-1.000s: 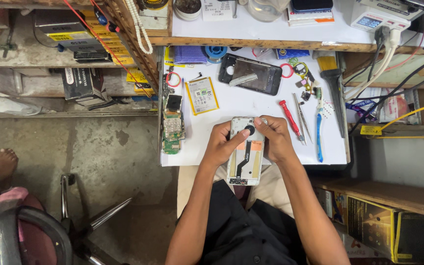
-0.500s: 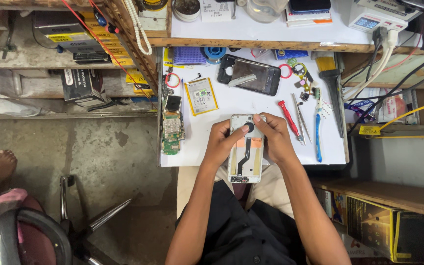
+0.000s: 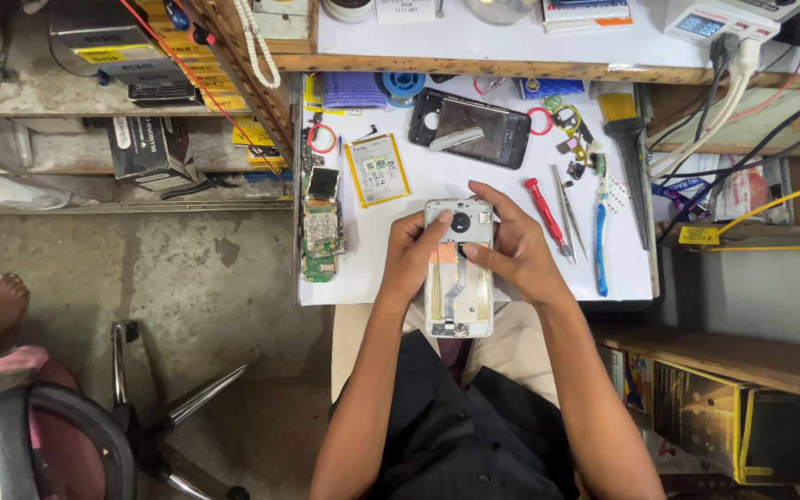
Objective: The person reassembles a disassembled smartphone on a workbench. They connect a ribbon cable to the motherboard, place the back cover, insert the battery, and fit a metal shielding plate over the battery compartment.
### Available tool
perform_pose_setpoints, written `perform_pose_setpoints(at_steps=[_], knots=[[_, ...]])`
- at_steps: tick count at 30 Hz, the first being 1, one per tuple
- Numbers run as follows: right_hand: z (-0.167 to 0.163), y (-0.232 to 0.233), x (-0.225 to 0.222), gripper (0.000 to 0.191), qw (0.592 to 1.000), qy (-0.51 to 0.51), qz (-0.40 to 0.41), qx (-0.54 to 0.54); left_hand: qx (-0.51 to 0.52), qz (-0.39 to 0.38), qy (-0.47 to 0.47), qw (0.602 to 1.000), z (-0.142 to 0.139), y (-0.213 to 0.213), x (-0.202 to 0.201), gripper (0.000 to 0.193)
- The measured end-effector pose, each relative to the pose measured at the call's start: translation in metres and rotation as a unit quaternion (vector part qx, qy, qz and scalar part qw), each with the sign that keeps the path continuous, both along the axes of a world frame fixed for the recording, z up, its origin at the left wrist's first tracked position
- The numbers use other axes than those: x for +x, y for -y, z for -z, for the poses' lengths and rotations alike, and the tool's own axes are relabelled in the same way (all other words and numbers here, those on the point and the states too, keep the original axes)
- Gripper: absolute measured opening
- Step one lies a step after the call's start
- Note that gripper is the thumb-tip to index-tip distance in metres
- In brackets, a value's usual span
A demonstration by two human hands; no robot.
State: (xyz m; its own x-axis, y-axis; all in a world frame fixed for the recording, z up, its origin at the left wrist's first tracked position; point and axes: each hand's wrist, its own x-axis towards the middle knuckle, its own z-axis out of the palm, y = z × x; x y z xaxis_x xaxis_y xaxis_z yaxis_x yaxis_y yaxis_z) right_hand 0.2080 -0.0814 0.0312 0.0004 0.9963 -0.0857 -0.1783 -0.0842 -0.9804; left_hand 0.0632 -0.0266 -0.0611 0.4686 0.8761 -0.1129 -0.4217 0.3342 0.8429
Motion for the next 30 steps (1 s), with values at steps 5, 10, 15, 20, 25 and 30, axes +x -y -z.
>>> perform_pose_setpoints(at_steps=[5,10,15,20,25,30], knots=[[0.003,0.001,0.002,0.075,0.999,0.028,-0.001,0.015,-0.009,0.012,0.031,0.999,0.0,-0.003,-0.003,0.04],[0.008,0.002,0.001,0.068,0.999,0.032,-0.001,-0.015,-0.01,0.013,0.041,0.999,-0.002,-0.003,-0.005,0.046],[0.005,-0.001,0.003,0.057,0.994,0.107,-0.002,0.022,-0.032,0.001,0.05,0.998,-0.003,-0.003,-0.004,0.047],[-0.004,-0.005,0.008,0.056,0.934,0.354,-0.005,0.055,-0.019,0.026,0.041,0.999,-0.003,-0.004,-0.003,0.05],[-0.007,-0.011,0.009,0.059,0.856,0.499,-0.004,0.136,0.098,0.031,-0.006,0.995,-0.005,-0.003,-0.003,0.045],[-0.009,-0.018,0.008,0.058,0.818,0.558,-0.01,0.141,0.149,0.035,-0.029,0.988,-0.009,-0.001,-0.006,0.069]])
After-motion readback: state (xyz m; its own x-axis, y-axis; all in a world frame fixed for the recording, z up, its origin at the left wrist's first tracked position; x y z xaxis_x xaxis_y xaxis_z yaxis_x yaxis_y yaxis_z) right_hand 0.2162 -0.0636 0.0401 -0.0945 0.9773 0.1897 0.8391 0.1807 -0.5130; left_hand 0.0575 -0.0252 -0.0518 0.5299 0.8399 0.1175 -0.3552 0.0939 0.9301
